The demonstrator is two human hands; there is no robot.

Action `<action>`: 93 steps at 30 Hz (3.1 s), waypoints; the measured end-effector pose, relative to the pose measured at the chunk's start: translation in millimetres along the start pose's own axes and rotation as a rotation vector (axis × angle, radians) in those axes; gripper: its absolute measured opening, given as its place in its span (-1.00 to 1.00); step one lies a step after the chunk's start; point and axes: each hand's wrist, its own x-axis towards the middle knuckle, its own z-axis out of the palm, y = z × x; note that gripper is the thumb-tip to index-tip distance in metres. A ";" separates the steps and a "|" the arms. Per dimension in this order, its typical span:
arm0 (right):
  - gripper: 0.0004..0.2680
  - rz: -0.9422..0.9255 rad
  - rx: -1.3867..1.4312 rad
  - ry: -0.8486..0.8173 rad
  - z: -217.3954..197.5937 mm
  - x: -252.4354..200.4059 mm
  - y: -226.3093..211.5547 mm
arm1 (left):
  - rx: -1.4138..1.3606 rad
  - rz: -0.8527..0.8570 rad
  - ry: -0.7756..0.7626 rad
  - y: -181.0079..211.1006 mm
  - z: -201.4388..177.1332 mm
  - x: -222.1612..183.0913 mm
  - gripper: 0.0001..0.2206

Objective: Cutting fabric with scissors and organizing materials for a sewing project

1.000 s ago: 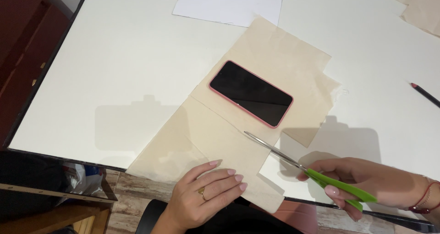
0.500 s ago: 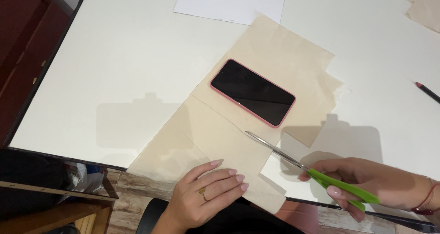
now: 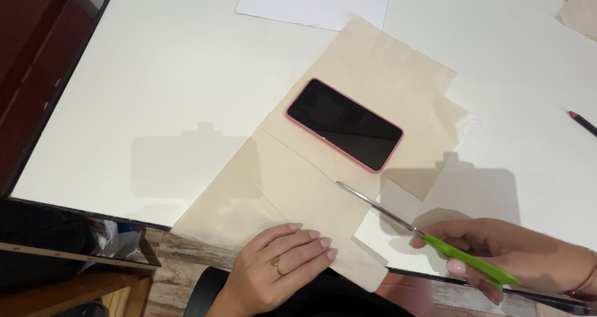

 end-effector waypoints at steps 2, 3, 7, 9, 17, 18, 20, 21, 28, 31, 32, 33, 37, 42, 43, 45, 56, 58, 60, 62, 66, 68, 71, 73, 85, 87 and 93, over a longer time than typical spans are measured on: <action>-0.62 -0.010 -0.014 0.009 -0.9 1.9 2.9 | 0.007 0.002 -0.001 0.1 0.1 -0.9 -0.85; -0.55 0.009 0.067 -0.036 -2.9 3.9 6.1 | -0.001 -0.003 -0.003 0.4 -0.1 -1.1 -0.85; -0.47 0.066 0.205 -0.018 -12.3 11.1 22.2 | 0.000 -0.004 -0.010 -0.1 -0.8 -0.8 -0.85; -0.49 0.088 0.222 -0.016 -9.2 9.9 16.9 | 0.000 -0.004 -0.005 -0.3 -0.2 -1.2 -0.86; -0.33 0.024 0.167 -0.096 -1.6 2.5 -4.6 | 0.027 0.001 0.019 -0.7 1.5 -3.5 -0.87; -0.48 0.035 0.028 -0.021 3.6 -2.3 -15.4 | 0.018 0.002 0.017 -0.5 0.4 -2.3 -0.87; -0.61 0.044 -0.114 0.053 9.3 -5.2 -25.4 | 0.011 0.001 0.016 0.1 -0.7 -2.0 -0.87; -0.62 -0.015 -0.117 0.021 9.7 -3.3 -24.6 | 0.004 -0.006 0.022 0.6 -0.6 -2.7 -0.88; -0.58 -0.195 -0.113 -0.068 10.6 13.5 -20.0 | -0.027 -0.028 0.044 2.2 -1.8 -1.7 -0.90; -0.56 -0.192 -0.168 -0.036 16.1 10.2 -30.1 | -0.025 -0.014 0.046 1.4 -3.6 0.3 -0.90; -0.56 -0.191 -0.172 -0.038 14.4 12.9 -26.1 | -0.022 -0.016 0.048 1.0 -3.4 -0.6 -0.90; -0.58 -0.171 -0.135 -0.030 12.7 15.5 -22.1 | -0.019 -0.011 0.037 0.6 -3.2 -1.5 -0.90; -0.64 -0.090 -0.076 0.010 16.7 9.9 -29.1 | -0.029 0.005 0.017 -0.8 -4.9 -2.8 -0.89; -0.67 -0.108 -0.055 -0.001 18.3 8.7 -26.1 | -0.037 0.003 0.027 -0.6 -4.3 -3.3 -0.89; -0.66 -0.118 -0.035 -0.014 17.6 10.3 -23.4 | -0.033 0.006 0.029 -0.6 -4.3 -3.2 -0.89; -0.64 -0.125 -0.050 -0.016 18.5 9.2 -24.2 | -0.036 0.013 0.029 -1.3 -4.3 -3.3 -0.88; -0.61 -0.156 -0.195 0.032 23.5 11.6 -33.4 | -0.064 0.024 0.010 -1.3 -5.2 -7.6 -0.86; -0.63 -0.095 -0.093 0.067 31.4 12.3 -45.2 | -0.075 0.008 0.010 -1.0 -5.9 -7.6 -0.84; -0.63 -0.175 -0.134 0.027 31.1 15.3 -47.5 | -0.065 0.014 0.005 -1.5 -5.8 -9.1 -0.84; -0.62 -0.254 -0.177 -0.014 33.6 15.1 -53.9 | -0.054 0.017 0.001 -1.6 -6.2 -9.4 -0.83; -0.63 -0.200 -0.185 0.015 39.6 11.3 -61.6 | -0.036 0.007 -0.021 -1.0 -9.1 -10.2 -0.82; -0.64 -0.216 -0.181 0.026 37.4 13.2 -56.7 | -0.037 0.006 -0.051 -1.6 -10.2 -11.7 -0.80; -0.67 -0.269 -0.165 -0.002 33.1 18.2 -46.0 | -0.030 0.013 -0.067 -2.0 -9.5 -13.6 -0.80; -0.67 -0.215 -0.090 0.030 33.4 19.4 -41.7 | -0.034 0.007 -0.020 -0.5 -9.3 -12.6 -0.82; -0.71 -0.211 -0.053 0.000 35.6 20.0 -36.7 | -0.097 0.000 -0.064 1.6 -12.1 -13.3 -0.80; -0.70 -0.204 -0.076 0.007 35.9 17.9 -39.6 | -0.096 0.000 -0.064 1.5 -11.2 -14.5 -0.80; -0.68 -0.191 -0.153 0.028 36.1 16.8 -55.3 | -0.084 -0.008 -0.050 1.9 -14.5 -10.4 -0.81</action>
